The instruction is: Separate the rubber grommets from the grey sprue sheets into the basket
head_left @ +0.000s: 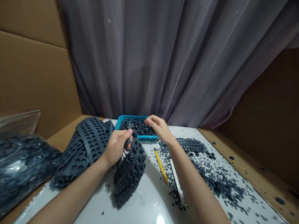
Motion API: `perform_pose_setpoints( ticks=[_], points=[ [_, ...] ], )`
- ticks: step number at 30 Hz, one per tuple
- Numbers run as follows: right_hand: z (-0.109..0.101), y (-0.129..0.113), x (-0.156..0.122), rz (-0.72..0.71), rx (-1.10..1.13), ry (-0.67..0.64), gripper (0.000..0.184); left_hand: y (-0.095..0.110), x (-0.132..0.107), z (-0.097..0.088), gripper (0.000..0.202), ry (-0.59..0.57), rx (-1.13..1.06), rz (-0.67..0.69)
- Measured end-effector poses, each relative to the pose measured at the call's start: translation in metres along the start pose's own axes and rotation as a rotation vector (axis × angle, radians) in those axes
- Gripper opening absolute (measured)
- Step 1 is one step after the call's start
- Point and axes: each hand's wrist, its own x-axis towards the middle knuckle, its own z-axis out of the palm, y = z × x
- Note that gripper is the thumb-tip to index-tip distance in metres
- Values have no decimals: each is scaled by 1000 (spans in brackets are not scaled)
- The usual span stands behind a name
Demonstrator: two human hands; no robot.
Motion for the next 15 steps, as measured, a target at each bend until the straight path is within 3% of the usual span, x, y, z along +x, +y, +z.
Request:
perform_pose_setpoints(
  ticks=[3,8,11,15],
  points=[
    [0,-44,-35,-208,67,-237,24,1,-5,-1,47,-133,127,204],
    [4,-72,-66,-253,-201,-242,30,3,-8,-8,52,-411,232,492],
    [3,-74,-72,-257,-282,-212,30,9,-5,-12,52,-482,390,461],
    [7,-73,-75,-258,-240,-188,26,17,-5,-10,54,-385,587,236]
  ],
)
